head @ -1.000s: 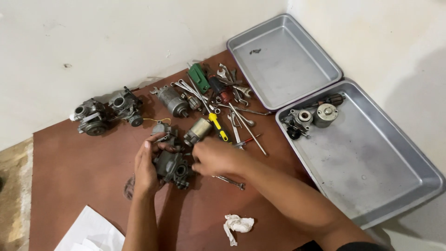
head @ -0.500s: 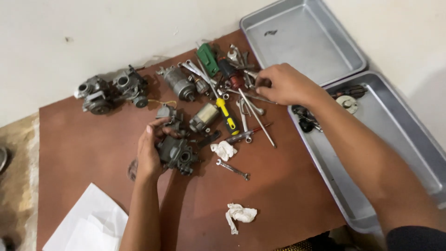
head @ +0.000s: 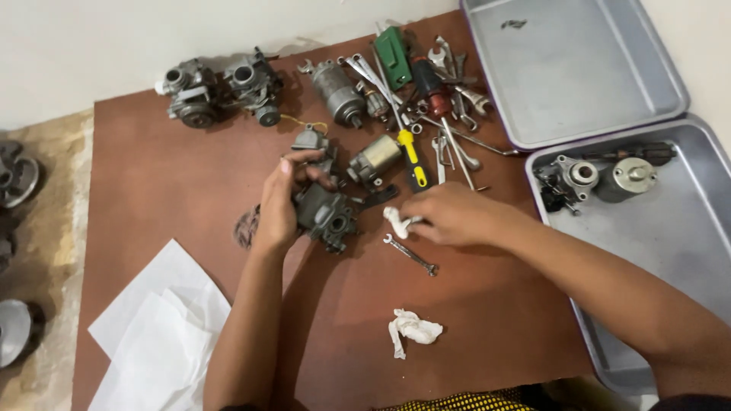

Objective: The person assembles a small engine component on a workbench. They use a screwdriver to tighten screws, rotate the part to check alignment, and place small screws into a metal tray. The person also handles a wrench and a cloth during the process.

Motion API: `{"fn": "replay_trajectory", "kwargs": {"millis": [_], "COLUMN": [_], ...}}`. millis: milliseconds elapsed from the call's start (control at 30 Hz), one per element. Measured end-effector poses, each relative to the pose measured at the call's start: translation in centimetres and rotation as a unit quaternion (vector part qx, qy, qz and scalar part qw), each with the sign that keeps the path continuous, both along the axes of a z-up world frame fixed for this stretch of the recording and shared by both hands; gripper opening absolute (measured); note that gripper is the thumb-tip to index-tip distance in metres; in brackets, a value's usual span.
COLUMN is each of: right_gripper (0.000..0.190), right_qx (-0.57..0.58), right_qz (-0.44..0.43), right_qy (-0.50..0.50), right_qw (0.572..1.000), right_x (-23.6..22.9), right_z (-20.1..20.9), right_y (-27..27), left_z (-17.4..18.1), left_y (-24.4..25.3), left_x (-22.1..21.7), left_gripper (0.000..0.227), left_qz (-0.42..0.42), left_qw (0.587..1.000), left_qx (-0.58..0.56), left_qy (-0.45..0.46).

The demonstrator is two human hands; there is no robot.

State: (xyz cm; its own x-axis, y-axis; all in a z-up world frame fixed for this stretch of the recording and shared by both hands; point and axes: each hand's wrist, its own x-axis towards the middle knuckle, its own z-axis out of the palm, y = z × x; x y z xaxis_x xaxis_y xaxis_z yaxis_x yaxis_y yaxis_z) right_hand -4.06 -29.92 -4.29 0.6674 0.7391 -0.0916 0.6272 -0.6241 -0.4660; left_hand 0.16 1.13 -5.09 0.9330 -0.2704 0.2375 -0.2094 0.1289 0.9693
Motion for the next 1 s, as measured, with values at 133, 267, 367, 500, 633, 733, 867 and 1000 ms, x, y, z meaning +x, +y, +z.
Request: {"fn": "replay_trajectory", "kwargs": {"millis": [133, 267, 367, 500, 633, 733, 867, 1000], "right_gripper": [0.028, 0.038, 0.034, 0.031, 0.029, 0.038, 0.041, 0.062], "right_qx": [0.126, 0.048, 0.022, -0.010, -0.065, -0.124, -0.154, -0.111], "right_qz": [-0.058, -0.109, -0.086, -0.054, -0.042, -0.047, -0.005, 0.035], "right_qy": [0.025, 0.040, 0.069, 0.083, 0.084, 0.063, 0.058, 0.046], "right_qw": [0.990, 0.992, 0.994, 0.995, 0.993, 0.989, 0.986, 0.992], "right_x": [-0.1, -0.3, -0.6, -0.8, -1.6, -2.3, -5.1, -8.3], "right_z": [2.6, 3.8, 3.0, 3.0, 3.5, 4.0, -0.5, 2.8], "right_y": [-2.0, -3.7, -3.2, -2.2, -1.5, -0.4, 0.0, 3.2], "left_z": [-0.2, 0.1, 0.1, 0.3, 0.1, 0.1, 0.2, 1.2], "left_y": [-0.1, -0.2, 0.0, -0.1, -0.1, -0.1, -0.1, -0.4], "left_x": [0.1, 0.1, 0.2, 0.1, 0.1, 0.2, 0.1, -0.4], "left_gripper": [0.062, 0.059, 0.058, 0.058, 0.058, 0.058, 0.058, 0.059], "left_qz": [-0.002, -0.016, -0.020, -0.023, -0.031, -0.030, -0.026, -0.025], "left_qw": [1.000, 1.000, 1.000, 0.999, 0.999, 0.999, 0.999, 1.000], "left_qx": [-0.013, -0.017, -0.010, -0.011, -0.016, -0.015, -0.011, -0.005], "left_qy": [-0.011, -0.011, -0.017, -0.022, -0.014, -0.015, -0.018, -0.018]}}
